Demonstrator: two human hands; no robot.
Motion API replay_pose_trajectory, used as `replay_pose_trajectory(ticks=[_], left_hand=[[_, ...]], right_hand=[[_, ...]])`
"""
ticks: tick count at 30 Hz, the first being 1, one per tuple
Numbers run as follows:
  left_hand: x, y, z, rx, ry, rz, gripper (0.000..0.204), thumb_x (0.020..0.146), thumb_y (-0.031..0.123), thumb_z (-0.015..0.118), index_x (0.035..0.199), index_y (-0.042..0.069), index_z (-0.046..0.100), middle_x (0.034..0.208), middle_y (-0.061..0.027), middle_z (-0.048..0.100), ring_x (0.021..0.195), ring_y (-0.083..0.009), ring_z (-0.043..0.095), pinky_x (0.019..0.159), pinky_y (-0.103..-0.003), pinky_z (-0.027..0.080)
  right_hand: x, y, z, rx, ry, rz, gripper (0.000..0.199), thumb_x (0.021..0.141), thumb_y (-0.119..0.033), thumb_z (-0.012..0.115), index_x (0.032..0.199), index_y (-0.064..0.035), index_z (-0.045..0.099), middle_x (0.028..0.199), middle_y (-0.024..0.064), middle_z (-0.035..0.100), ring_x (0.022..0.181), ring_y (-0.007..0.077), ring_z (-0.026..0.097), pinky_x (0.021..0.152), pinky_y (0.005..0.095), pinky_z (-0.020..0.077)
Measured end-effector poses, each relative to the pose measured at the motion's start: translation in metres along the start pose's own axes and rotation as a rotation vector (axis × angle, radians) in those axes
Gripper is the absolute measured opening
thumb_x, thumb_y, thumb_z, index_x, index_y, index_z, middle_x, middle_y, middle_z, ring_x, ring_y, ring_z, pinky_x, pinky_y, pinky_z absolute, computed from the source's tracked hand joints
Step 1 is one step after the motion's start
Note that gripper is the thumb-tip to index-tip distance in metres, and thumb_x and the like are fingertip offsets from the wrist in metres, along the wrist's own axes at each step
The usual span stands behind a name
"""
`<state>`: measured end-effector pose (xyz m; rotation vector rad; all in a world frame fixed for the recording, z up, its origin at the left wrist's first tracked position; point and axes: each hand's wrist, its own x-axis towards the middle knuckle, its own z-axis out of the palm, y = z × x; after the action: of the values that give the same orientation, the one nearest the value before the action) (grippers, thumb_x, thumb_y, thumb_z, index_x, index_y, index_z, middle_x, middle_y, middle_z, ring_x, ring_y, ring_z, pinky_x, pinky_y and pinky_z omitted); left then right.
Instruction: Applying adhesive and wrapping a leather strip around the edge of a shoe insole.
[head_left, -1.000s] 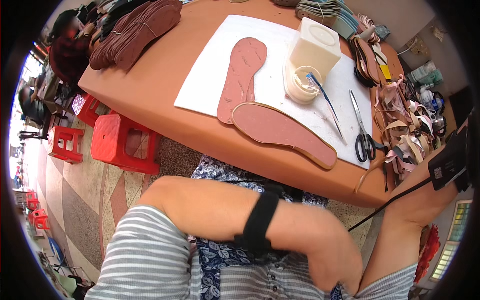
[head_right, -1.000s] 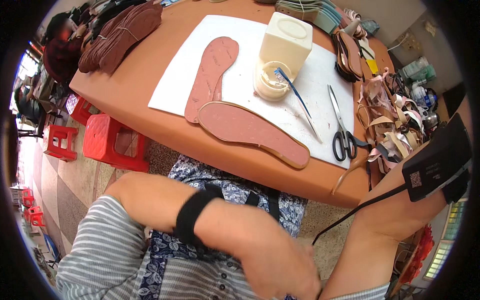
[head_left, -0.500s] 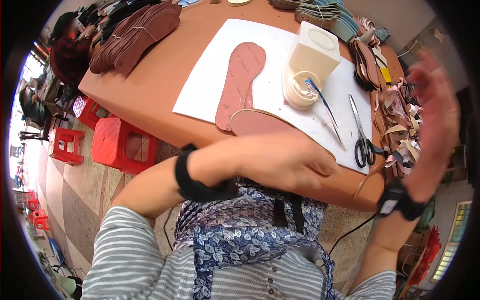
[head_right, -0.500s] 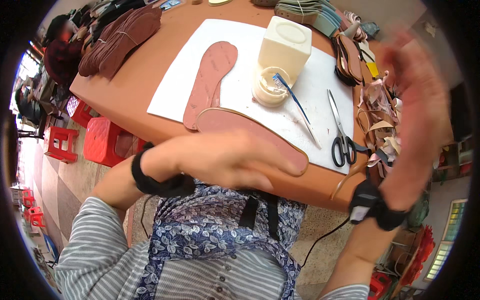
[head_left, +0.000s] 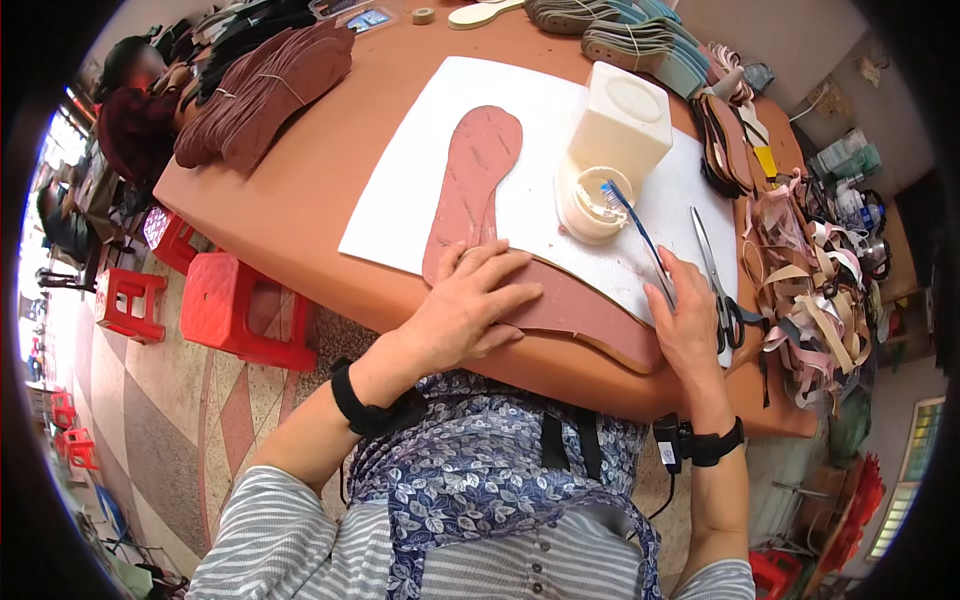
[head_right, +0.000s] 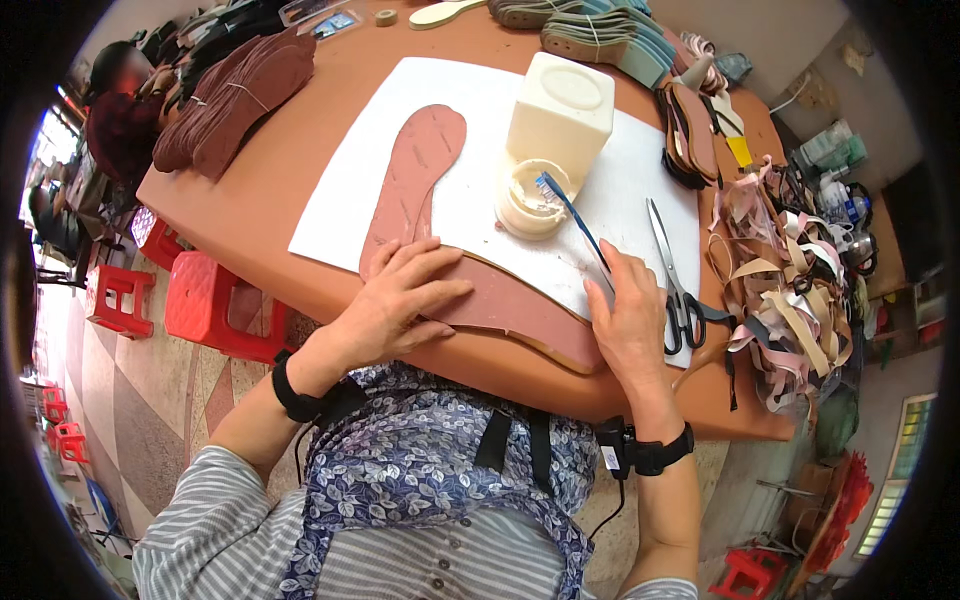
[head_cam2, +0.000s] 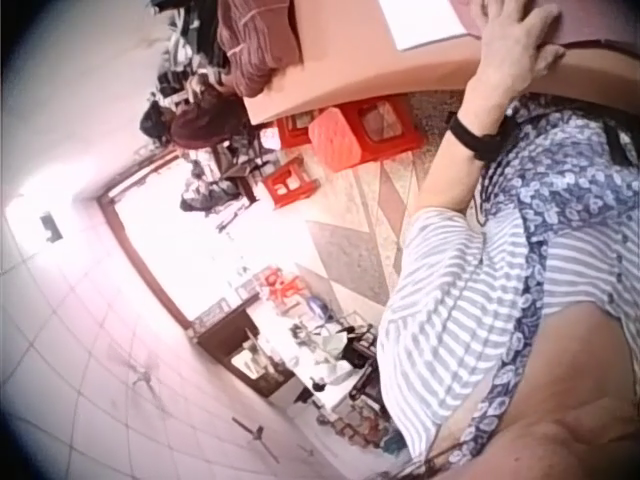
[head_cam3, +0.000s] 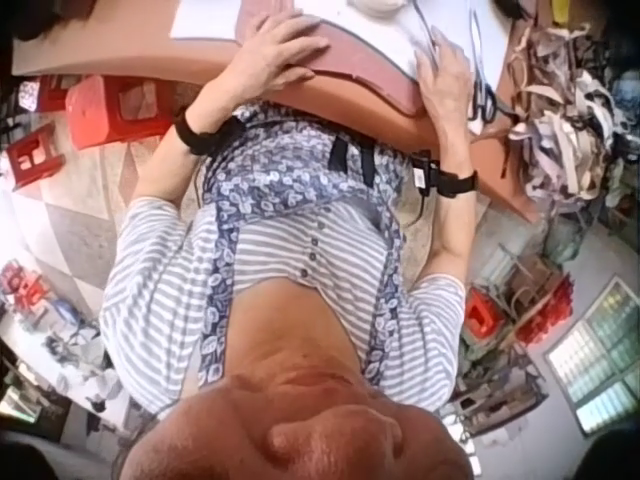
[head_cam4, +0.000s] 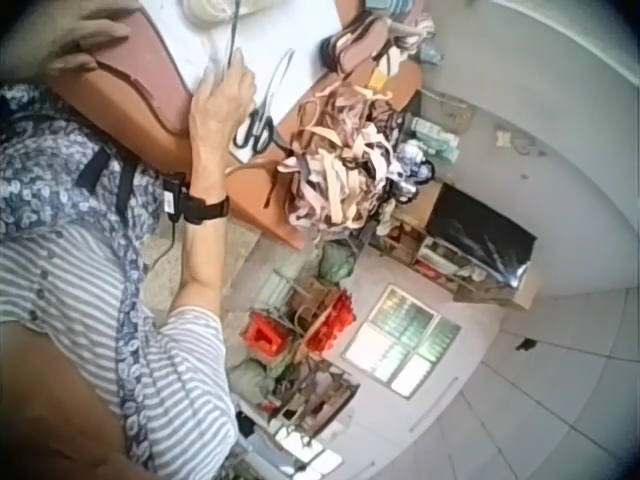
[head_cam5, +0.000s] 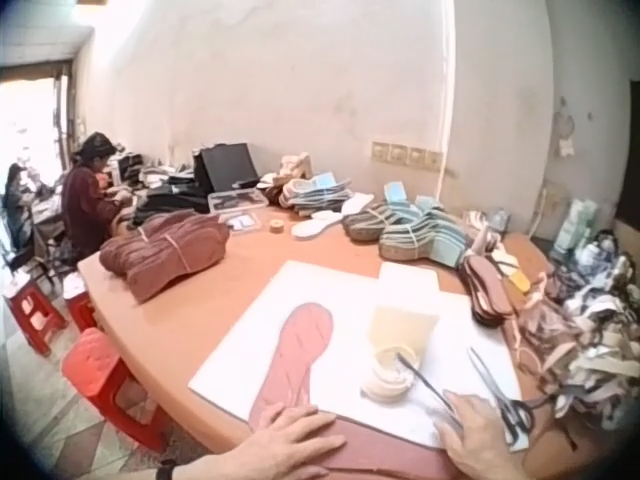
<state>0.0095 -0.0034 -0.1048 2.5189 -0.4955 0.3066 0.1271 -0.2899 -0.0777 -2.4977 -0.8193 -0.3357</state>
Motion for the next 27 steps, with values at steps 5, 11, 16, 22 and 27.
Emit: replay_pose_trajectory(ticks=[5, 11, 16, 22, 27], left_hand=[[0.0, 0.005, 0.004, -0.025, 0.0, 0.035, 0.033, 0.082, 0.018, 0.076, 0.114, 0.024, 0.072, 0.14, -0.0059, 0.055, 0.138, -0.0307, 0.043, 0.114, -0.062, 0.018], [-0.004, 0.014, 0.019, 0.081, 0.118, 0.057, 0.035, 0.081, 0.014, 0.075, 0.114, 0.025, 0.072, 0.134, -0.0052, 0.06, 0.133, -0.0287, 0.049, 0.113, -0.063, 0.019], [-0.006, 0.019, 0.028, 0.041, 0.175, 0.075, 0.038, 0.078, 0.009, 0.074, 0.112, 0.025, 0.074, 0.131, -0.0042, 0.061, 0.13, -0.0277, 0.052, 0.113, -0.063, 0.018], [-0.005, 0.022, 0.033, 0.056, 0.197, 0.078, 0.039, 0.073, 0.006, 0.073, 0.107, 0.025, 0.075, 0.127, -0.0031, 0.062, 0.127, -0.0272, 0.053, 0.112, -0.065, 0.018], [-0.004, 0.021, 0.035, 0.043, 0.223, 0.091, 0.036, 0.073, 0.005, 0.071, 0.101, 0.025, 0.077, 0.123, -0.0024, 0.062, 0.125, -0.0263, 0.053, 0.112, -0.065, 0.017]], right_hand=[[0.006, -0.001, -0.001, 0.011, -0.011, 0.017, 0.036, 0.091, -0.004, 0.061, 0.127, -0.0038, 0.061, 0.095, 0.0147, 0.061, 0.086, 0.0332, 0.061, 0.077, 0.0446, 0.0474], [-0.001, -0.019, -0.02, 0.071, 0.069, -0.059, 0.035, 0.091, 0.002, 0.059, 0.126, -0.0038, 0.063, 0.089, 0.0132, 0.057, 0.072, 0.0276, 0.058, 0.065, 0.0363, 0.0465], [-0.037, -0.028, -0.039, 0.181, -0.042, -0.003, 0.034, 0.091, 0.003, 0.062, 0.124, -0.0037, 0.065, 0.085, 0.0091, 0.055, 0.064, 0.0178, 0.053, 0.058, 0.0298, 0.0425], [-0.068, -0.017, -0.036, 0.242, -0.048, 0.019, 0.03, 0.089, 0.002, 0.067, 0.118, -0.0017, 0.069, 0.081, 0.0096, 0.059, 0.066, 0.0174, 0.055, 0.058, 0.0287, 0.0435], [-0.076, -0.014, -0.035, 0.301, -0.111, 0.049, 0.029, 0.089, 0.0, 0.069, 0.118, -0.0035, 0.07, 0.081, 0.0091, 0.06, 0.066, 0.0182, 0.056, 0.06, 0.0292, 0.0448]])
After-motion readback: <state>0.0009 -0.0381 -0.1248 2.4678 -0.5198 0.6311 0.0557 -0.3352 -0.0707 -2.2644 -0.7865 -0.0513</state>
